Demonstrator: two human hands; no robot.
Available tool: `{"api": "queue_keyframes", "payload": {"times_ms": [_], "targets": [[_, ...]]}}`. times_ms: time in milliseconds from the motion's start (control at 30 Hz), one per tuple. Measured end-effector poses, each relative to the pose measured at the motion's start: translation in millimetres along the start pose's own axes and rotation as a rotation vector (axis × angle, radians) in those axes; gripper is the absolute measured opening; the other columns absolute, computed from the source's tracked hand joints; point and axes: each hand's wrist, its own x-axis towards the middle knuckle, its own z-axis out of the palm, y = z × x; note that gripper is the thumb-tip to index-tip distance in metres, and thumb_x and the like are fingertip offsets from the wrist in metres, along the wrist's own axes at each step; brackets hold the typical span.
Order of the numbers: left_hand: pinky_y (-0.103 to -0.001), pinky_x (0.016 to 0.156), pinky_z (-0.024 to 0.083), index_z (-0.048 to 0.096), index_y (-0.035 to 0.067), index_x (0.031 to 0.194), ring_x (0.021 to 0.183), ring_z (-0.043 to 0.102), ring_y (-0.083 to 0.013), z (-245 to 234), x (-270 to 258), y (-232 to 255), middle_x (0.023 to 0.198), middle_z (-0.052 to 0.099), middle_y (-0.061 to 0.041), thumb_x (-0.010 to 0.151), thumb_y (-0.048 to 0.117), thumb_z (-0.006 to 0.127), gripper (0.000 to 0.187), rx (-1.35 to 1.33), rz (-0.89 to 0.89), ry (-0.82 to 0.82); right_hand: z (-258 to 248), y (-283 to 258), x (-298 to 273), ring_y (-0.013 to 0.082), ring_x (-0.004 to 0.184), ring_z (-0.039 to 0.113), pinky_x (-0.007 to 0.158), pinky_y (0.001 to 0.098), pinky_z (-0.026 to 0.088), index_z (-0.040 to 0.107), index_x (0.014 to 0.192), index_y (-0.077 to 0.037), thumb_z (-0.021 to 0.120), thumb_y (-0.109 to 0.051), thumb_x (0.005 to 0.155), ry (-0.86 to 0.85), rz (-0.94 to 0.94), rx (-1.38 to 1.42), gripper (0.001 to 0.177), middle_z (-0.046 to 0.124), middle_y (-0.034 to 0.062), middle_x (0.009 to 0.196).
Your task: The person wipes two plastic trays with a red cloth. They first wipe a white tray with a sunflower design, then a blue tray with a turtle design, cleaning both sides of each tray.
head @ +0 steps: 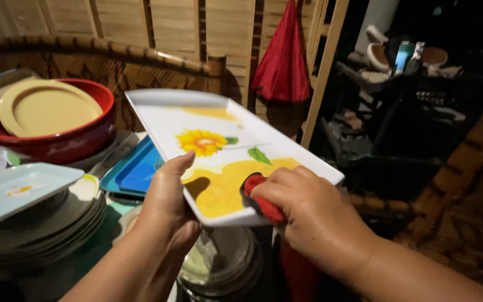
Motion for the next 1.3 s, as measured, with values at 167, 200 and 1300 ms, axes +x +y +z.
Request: {"api": "queue_keyframes", "payload": {"times_ms": [167, 200, 1300], "targets": [[-0.051, 0.1, 0.054, 0.056, -0.001, 0.135, 0.116, 0.067, -0.0376, 24, 3, 4, 0.128, 0.068, -0.024, 0.089, 0.046, 0.059, 0.066, 0.016, 0.033, 0.008, -17, 6, 18, 0.0262, 0.092, 0.069, 0.081, 0.0343, 0.055, 0.074, 0.105, -0.012, 0.069, 0.005, 0.072, 0.218, 0.061, 0.092, 0.038, 0.075, 0.0066, 0.097], [-0.053, 0.104, 0.053, 0.055, -0.002, 0.136, 0.12, 0.066, -0.0382, 27, 3, 3, 0.13, 0.067, -0.024, 0.089, 0.049, 0.06, 0.07, 0.02, 0.044, 0.012, -21, 7, 20, 0.0248, 0.091, 0.069, 0.08, 0.0333, 0.056, 0.075, 0.105, -0.01, 0.066, 0.009, 0.071, 0.232, 0.102, 0.139, 0.04, 0.075, 0.0073, 0.097], [-0.045, 0.109, 0.049, 0.048, 0.02, 0.145, 0.131, 0.059, -0.0276, -37, -27, 12, 0.147, 0.059, -0.003, 0.096, 0.069, 0.028, 0.072, 0.015, 0.303, 0.449, -9, 46, -45, 0.0209, 0.069, 0.045, 0.057, 0.0394, 0.038, 0.067, 0.101, 0.002, 0.072, -0.033, 0.102, 0.692, 1.051, 0.644, 0.035, 0.057, 0.0073, 0.083]]}}
